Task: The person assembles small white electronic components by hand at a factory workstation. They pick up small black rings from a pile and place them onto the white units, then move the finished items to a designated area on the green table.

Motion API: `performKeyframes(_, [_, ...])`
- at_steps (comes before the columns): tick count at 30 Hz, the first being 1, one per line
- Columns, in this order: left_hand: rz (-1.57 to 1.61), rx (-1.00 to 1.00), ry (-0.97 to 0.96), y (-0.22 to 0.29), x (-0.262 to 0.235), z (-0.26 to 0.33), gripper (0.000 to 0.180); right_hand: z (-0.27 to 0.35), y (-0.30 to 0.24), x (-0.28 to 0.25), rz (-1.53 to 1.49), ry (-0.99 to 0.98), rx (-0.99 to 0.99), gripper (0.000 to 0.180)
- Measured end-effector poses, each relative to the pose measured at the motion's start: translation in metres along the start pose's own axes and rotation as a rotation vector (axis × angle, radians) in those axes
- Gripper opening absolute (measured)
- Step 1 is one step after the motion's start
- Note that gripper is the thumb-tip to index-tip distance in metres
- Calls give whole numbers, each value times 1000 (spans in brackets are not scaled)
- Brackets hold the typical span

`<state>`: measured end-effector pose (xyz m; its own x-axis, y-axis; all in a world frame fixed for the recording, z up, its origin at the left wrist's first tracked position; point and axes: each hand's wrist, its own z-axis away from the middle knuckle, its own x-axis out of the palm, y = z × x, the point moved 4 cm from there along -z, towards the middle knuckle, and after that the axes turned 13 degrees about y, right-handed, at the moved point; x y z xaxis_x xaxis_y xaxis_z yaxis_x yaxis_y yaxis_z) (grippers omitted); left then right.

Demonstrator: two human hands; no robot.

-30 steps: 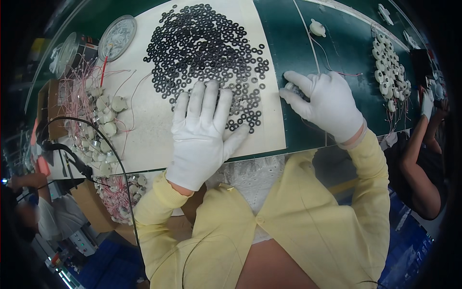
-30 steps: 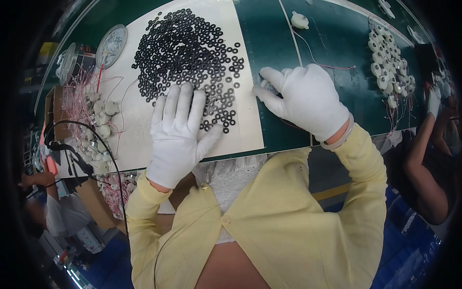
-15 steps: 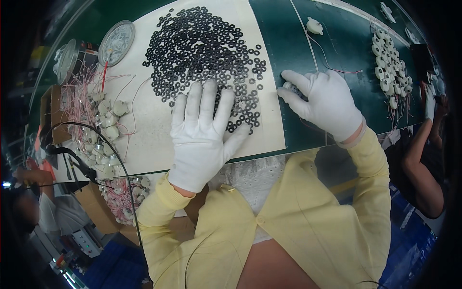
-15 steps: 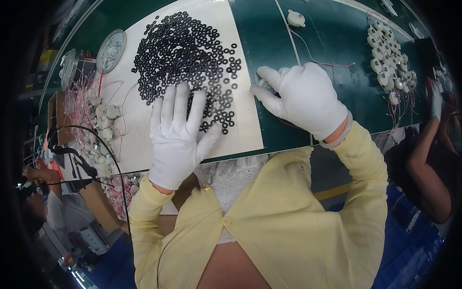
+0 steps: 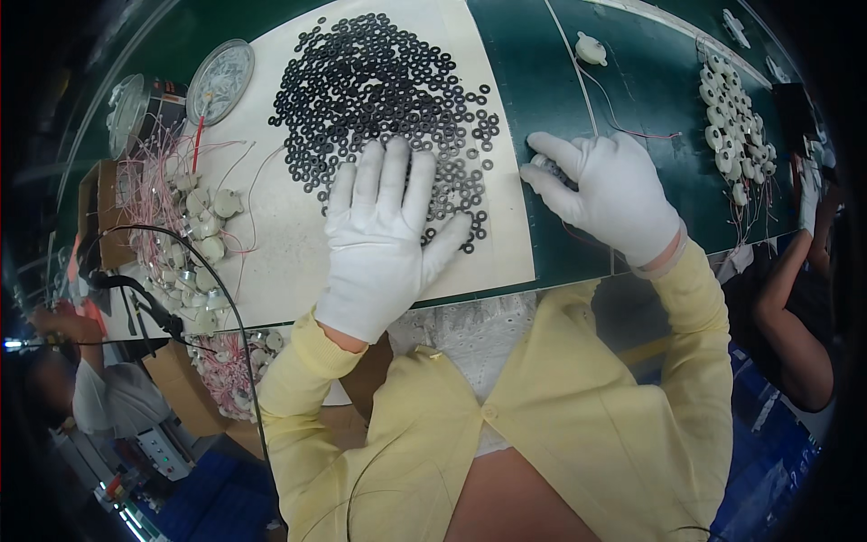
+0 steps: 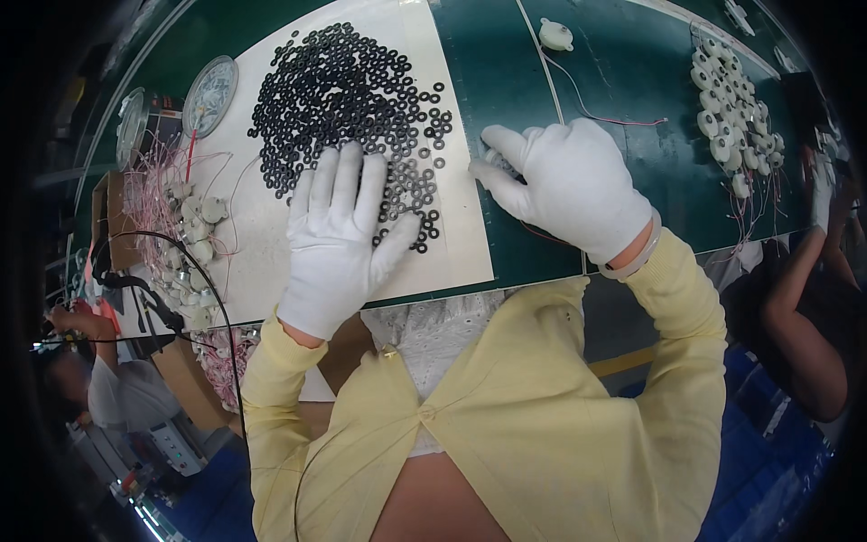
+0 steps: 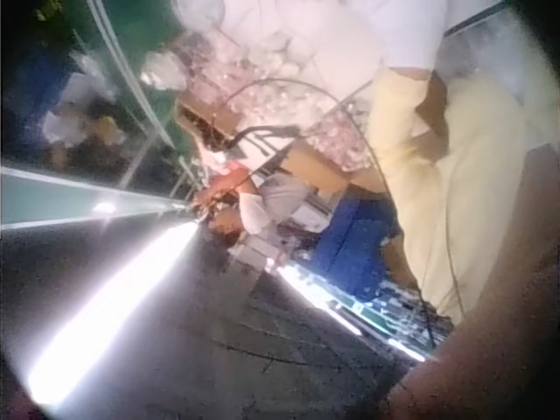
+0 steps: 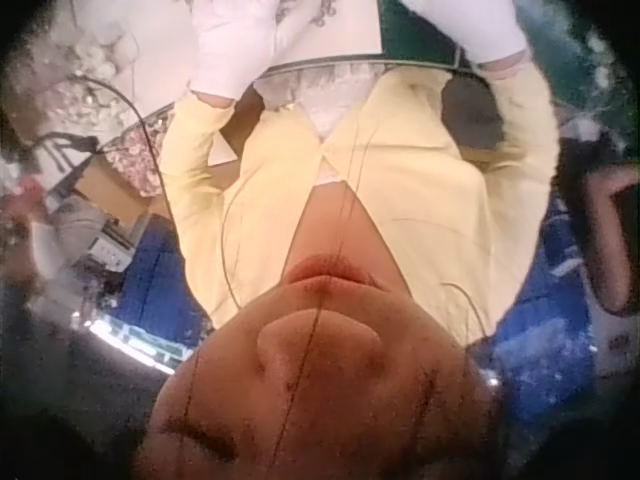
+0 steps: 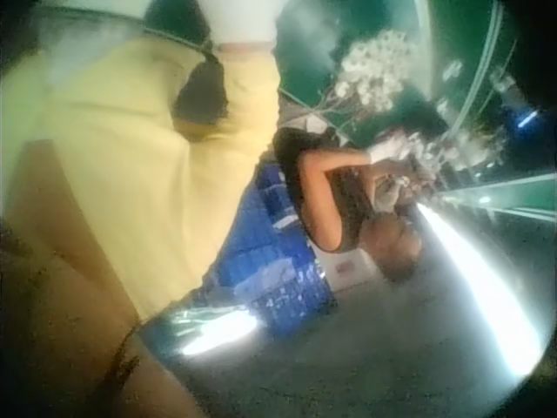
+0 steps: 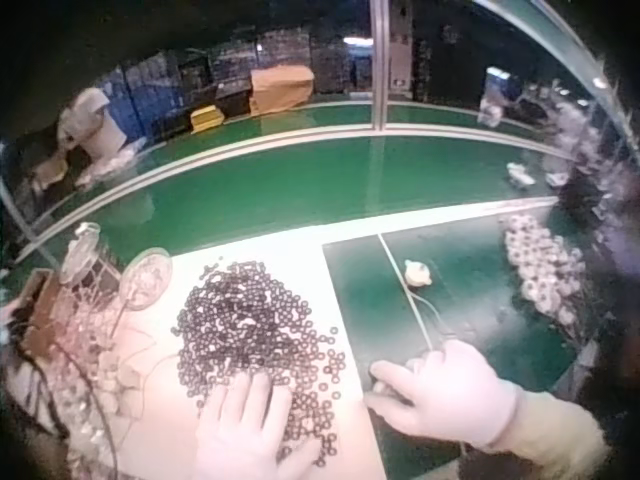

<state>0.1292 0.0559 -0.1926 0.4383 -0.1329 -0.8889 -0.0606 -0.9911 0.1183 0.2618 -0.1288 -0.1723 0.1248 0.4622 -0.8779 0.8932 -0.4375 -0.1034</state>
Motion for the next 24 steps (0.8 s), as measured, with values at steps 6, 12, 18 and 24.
performKeyframes(6, [18,-6,-22,1,-3,0,67,1,2,1,-14,-1,9,30])
performKeyframes(12, [-11,-5,-38,1,-10,0,66,1,2,1,-21,-3,16,29])
performKeyframes(18, [25,-2,17,3,-4,-4,67,0,2,2,-16,9,4,30])
performKeyframes(24, [-19,20,-4,2,-4,-2,67,1,3,3,-50,-10,48,29])
